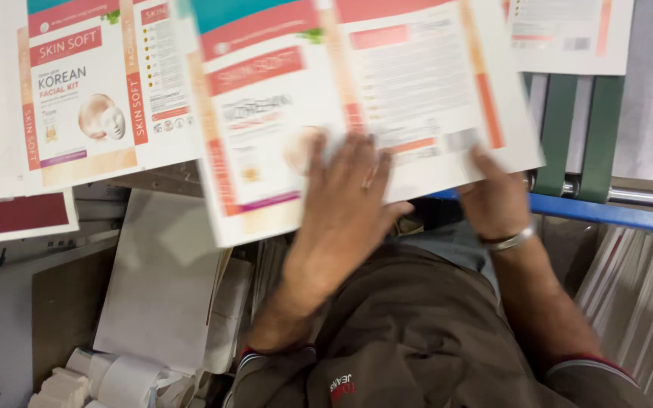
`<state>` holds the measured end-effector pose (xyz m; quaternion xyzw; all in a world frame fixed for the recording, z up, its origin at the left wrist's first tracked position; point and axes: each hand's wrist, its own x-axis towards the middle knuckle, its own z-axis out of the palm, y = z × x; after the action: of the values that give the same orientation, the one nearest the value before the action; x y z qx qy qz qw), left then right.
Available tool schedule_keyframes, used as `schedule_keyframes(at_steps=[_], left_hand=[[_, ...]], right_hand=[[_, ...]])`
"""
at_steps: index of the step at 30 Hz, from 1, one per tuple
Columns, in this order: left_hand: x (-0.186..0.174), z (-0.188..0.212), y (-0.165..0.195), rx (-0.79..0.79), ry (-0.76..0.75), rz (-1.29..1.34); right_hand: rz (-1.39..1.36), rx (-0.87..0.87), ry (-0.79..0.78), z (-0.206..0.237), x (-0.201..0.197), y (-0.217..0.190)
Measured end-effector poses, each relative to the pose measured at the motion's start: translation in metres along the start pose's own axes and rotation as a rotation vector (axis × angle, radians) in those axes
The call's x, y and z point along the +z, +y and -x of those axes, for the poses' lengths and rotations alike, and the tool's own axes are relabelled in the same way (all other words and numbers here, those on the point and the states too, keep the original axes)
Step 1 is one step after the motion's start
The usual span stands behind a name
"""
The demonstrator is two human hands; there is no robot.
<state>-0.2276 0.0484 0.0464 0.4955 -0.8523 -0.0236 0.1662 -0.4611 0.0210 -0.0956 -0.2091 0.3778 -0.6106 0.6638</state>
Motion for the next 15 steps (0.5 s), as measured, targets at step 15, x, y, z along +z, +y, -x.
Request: schedule_keyframes(at_steps=[15], left_hand=[[-0.031,0.012,-0.112,-0.072,0.202,-0.359]], right_hand=[[0.204,-0.516,0.369,-0.002,-0.177,-0.045]])
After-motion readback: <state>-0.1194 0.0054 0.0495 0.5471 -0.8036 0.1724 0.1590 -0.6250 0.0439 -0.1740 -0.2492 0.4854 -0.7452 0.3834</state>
